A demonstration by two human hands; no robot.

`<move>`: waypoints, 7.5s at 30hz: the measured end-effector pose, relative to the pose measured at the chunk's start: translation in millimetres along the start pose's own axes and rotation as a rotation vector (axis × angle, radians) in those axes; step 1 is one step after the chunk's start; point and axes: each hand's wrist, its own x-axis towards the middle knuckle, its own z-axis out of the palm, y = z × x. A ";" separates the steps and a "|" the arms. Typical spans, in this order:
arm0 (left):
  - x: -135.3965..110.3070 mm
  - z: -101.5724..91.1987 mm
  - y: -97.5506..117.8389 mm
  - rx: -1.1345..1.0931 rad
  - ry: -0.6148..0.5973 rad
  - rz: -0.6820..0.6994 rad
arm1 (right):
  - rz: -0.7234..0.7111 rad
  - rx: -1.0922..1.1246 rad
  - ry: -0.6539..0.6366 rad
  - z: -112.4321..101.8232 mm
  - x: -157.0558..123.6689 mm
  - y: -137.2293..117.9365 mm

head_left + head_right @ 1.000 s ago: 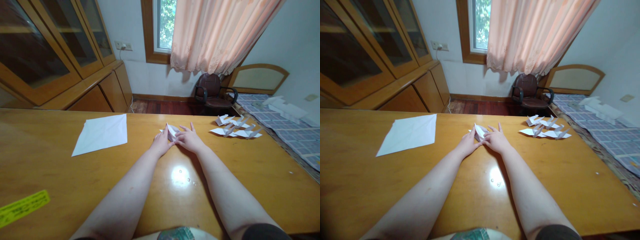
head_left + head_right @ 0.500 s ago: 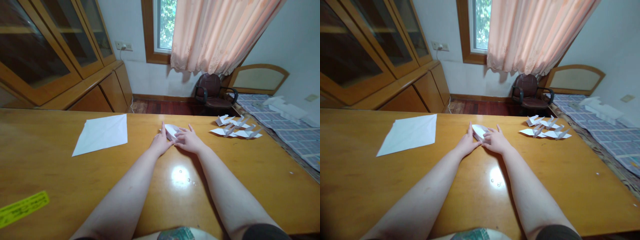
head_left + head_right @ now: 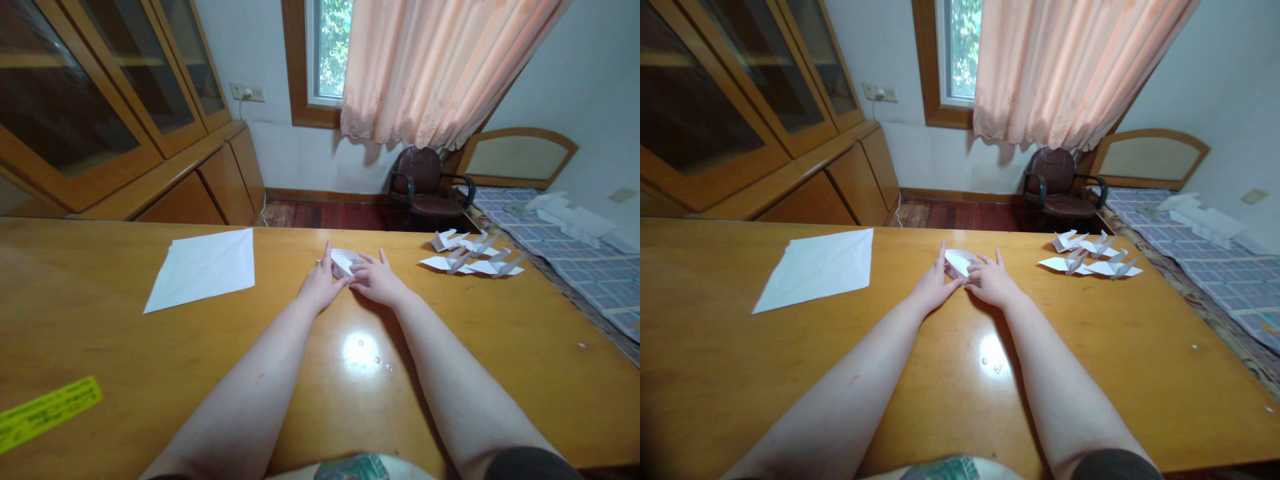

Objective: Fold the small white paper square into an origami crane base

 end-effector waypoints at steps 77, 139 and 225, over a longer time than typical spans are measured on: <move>-4.0 -2.7 9.1 0.207 -0.092 0.141 | 0.423 0.430 0.347 -3.1 -8.8 35.3; 0.0 -14.0 9.0 0.349 0.159 -0.232 | -0.149 -0.043 -0.053 -2.0 4.5 -23.3; 1.4 -8.0 6.0 0.396 -0.220 -0.022 | 0.000 0.169 0.092 22.3 6.2 18.6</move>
